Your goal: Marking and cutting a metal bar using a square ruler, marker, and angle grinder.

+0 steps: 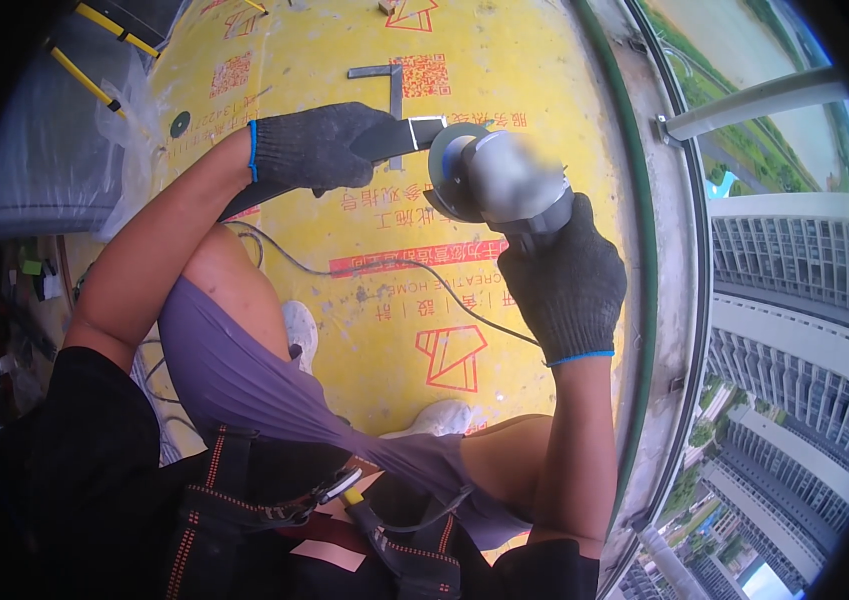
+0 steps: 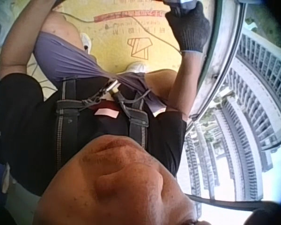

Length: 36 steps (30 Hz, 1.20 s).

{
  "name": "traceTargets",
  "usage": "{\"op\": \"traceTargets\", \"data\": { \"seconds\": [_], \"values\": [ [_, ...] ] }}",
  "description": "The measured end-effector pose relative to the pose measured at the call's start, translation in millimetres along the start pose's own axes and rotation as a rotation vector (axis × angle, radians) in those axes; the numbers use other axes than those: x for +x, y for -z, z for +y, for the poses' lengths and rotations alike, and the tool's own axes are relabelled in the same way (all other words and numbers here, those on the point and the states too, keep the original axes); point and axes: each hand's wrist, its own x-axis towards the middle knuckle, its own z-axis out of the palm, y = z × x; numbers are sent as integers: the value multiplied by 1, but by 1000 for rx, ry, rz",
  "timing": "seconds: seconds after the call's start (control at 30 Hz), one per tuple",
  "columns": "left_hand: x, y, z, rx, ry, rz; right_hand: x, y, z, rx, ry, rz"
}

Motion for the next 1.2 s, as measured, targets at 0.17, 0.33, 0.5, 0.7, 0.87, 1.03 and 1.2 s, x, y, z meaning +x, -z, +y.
{"op": "traceTargets", "data": {
  "seconds": [0.17, 0.33, 0.5, 0.7, 0.87, 1.03, 1.2],
  "values": [
    [2, -3, -2, -13, -27, 20, 0, 1, -1, 45, 49, -9],
    [-3, -2, 4, -30, -6, 23, 4, -1, 0, 53, 6, -43],
    [-9, -1, 12, -2, 12, 8, 10, -1, 9, 138, -40, -15],
    [-9, 0, 10, -35, 31, -5, 5, -12, 13, 427, -73, -74],
    [-10, -3, 11, 10, -30, 36, 3, -16, 8, 404, -45, -104],
    [-12, -5, 11, 27, -13, 81, -2, -14, 2, 484, -100, -184],
    [-4, -7, 2, 195, -50, 140, -11, -28, -9, 453, -89, -141]
  ]
}}
